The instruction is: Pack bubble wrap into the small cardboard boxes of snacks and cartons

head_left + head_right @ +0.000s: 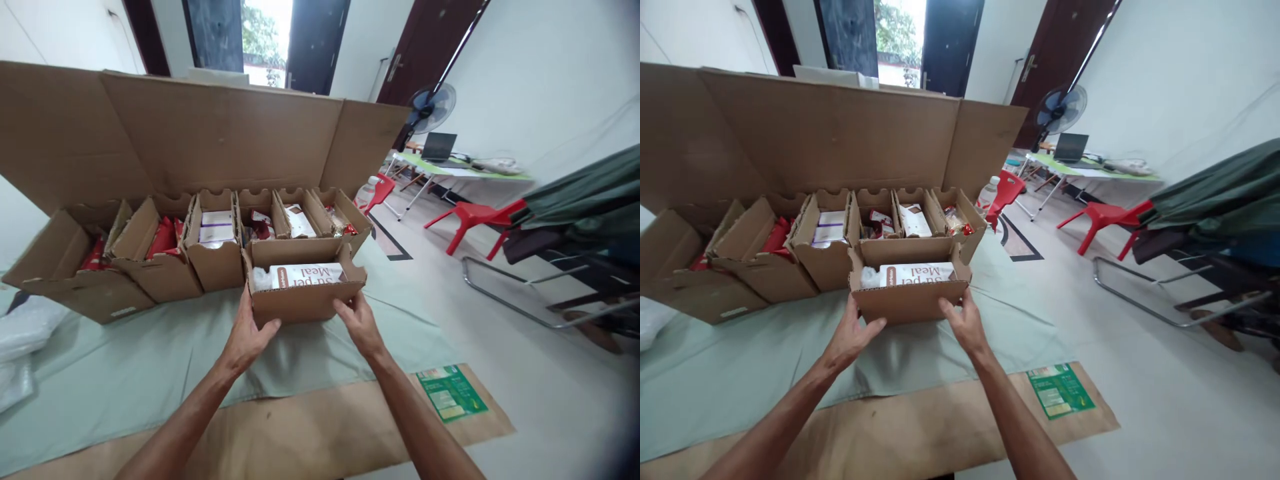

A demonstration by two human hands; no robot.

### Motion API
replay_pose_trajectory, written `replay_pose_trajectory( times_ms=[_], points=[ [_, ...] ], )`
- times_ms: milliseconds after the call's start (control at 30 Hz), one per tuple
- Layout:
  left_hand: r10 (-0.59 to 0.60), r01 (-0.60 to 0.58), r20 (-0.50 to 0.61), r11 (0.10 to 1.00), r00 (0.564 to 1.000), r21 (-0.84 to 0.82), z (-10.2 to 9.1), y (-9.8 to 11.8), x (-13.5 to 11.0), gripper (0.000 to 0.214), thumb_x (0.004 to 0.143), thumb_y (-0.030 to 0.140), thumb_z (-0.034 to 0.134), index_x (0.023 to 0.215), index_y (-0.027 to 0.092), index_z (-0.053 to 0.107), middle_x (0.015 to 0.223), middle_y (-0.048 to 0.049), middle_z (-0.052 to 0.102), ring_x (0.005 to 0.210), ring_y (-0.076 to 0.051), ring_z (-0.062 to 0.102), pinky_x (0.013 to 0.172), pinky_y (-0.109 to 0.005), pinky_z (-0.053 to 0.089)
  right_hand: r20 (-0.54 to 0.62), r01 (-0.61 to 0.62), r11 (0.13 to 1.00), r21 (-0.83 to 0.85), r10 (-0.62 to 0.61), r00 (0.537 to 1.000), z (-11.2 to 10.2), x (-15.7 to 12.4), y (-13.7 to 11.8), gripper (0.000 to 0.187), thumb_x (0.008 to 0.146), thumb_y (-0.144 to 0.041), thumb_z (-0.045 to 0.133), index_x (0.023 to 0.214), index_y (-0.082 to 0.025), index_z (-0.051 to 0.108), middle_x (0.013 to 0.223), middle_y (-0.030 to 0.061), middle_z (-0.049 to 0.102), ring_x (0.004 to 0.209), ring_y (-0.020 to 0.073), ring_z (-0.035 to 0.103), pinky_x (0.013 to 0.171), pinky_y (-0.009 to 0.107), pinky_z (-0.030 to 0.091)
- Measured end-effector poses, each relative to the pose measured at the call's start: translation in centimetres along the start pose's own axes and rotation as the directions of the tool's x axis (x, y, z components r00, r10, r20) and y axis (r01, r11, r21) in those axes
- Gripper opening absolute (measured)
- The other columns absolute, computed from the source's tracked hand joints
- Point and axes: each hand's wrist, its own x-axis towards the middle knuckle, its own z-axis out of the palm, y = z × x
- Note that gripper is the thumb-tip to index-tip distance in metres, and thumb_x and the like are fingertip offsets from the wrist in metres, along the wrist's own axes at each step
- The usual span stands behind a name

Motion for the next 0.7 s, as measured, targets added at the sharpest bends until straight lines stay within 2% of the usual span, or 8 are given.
replay_pose_trajectory(
  times_ms=[133, 233, 300, 433, 500, 567, 633, 700],
  points=[
    [-0.097, 0.096, -0.057, 0.995, 0.994, -0.011, -0.9, 0.5, -5.2, 0.084, 0.085, 0.043, 0.07, 0.157, 0.022, 0.032, 0.153, -0.0152, 0.051, 0.145, -0.036, 0.046, 0.123, -0.057, 0.032, -0.019, 0.0, 0.999, -0.034, -0.001, 1.0, 0.5, -4.3, -1.1, 0.059, 0.088, -0.059, 0.063, 0.13, -0.018, 0.062, 0.132, 0.0167, 0.07, 0.121, 0.0353, 0.065, 0.104, 0.052, 0.051],
    [-0.199, 0.204, -0.093, 0.978, 0.976, 0.045, -3.9, 0.8, -10.4, 0.079, 0.086, 0.046, 0.072, 0.153, 0.022, 0.039, 0.15, -0.0147, 0.055, 0.149, -0.036, 0.042, 0.126, -0.055, 0.029, 0.011, 0.07, 0.997, -0.021, -0.069, 0.998, 1.8, -7.6, -2.7, 0.053, 0.092, -0.05, 0.064, 0.136, -0.021, 0.059, 0.141, 0.0144, 0.065, 0.133, 0.0341, 0.058, 0.112, 0.05, 0.046],
    [-0.26, 0.274, -0.144, 0.957, 0.955, 0.091, -6.4, 1.5, -12.2, 0.075, 0.087, 0.048, 0.071, 0.151, 0.02, 0.043, 0.147, -0.0152, 0.058, 0.15, -0.035, 0.04, 0.127, -0.055, 0.025, 0.077, 0.109, 0.994, 0.005, -0.109, 0.991, 3.4, -8.4, -3.9, 0.052, 0.092, -0.045, 0.065, 0.14, -0.023, 0.057, 0.144, 0.0126, 0.063, 0.137, 0.0333, 0.056, 0.115, 0.049, 0.045],
    [-0.211, 0.25, -0.281, 0.962, 0.936, 0.11, -8.7, 3.9, -10.4, 0.071, 0.087, 0.052, 0.068, 0.146, 0.018, 0.046, 0.143, -0.0155, 0.061, 0.145, -0.034, 0.047, 0.125, -0.055, 0.03, 0.209, 0.137, 0.989, 0.063, -0.148, 0.967, 6.1, -7.2, -5.5, 0.055, 0.089, -0.043, 0.068, 0.14, -0.024, 0.057, 0.144, 0.0121, 0.063, 0.136, 0.0344, 0.057, 0.115, 0.053, 0.045],
    [-0.136, 0.178, -0.333, 0.979, 0.933, 0.098, -8.2, 4.9, -8.7, 0.073, 0.084, 0.051, 0.069, 0.145, 0.017, 0.046, 0.142, -0.0167, 0.061, 0.138, -0.034, 0.054, 0.122, -0.054, 0.035, 0.172, 0.125, 0.99, 0.058, -0.134, 0.976, 5.9, -6.7, -5.4, 0.055, 0.088, -0.046, 0.068, 0.137, -0.023, 0.059, 0.143, 0.0132, 0.064, 0.137, 0.0362, 0.056, 0.116, 0.057, 0.043],
    [-0.086, 0.127, -0.288, 0.984, 0.954, 0.125, -6.9, 5.7, -8.0, 0.077, 0.084, 0.049, 0.069, 0.148, 0.017, 0.043, 0.148, -0.0172, 0.057, 0.141, -0.033, 0.051, 0.122, -0.052, 0.037, 0.078, 0.106, 0.994, 0.021, -0.108, 0.991, 4.9, -7.1, -5.1, 0.056, 0.089, -0.048, 0.068, 0.138, -0.024, 0.058, 0.144, 0.0133, 0.063, 0.139, 0.0371, 0.053, 0.117, 0.06, 0.04],
    [-0.082, 0.118, -0.235, 0.982, 0.969, 0.147, -5.8, 6.1, -8.5, 0.078, 0.086, 0.048, 0.068, 0.152, 0.017, 0.039, 0.152, -0.0172, 0.053, 0.146, -0.033, 0.046, 0.123, -0.051, 0.035, -0.006, 0.104, 0.994, -0.02, -0.104, 0.995, 3.8, -8.0, -5.1, 0.057, 0.09, -0.047, 0.068, 0.142, -0.026, 0.056, 0.147, 0.0128, 0.06, 0.142, 0.0368, 0.05, 0.118, 0.06, 0.038],
    [-0.111, 0.145, -0.242, 0.981, 0.964, 0.126, -5.5, 6.0, -9.9, 0.077, 0.088, 0.049, 0.065, 0.153, 0.017, 0.038, 0.151, -0.0177, 0.053, 0.147, -0.033, 0.044, 0.124, -0.053, 0.033, -0.006, 0.125, 0.992, -0.037, -0.125, 0.992, 3.6, -9.1, -5.4, 0.057, 0.091, -0.044, 0.067, 0.143, -0.027, 0.055, 0.149, 0.0121, 0.059, 0.143, 0.0358, 0.05, 0.118, 0.058, 0.04]
  ],
)
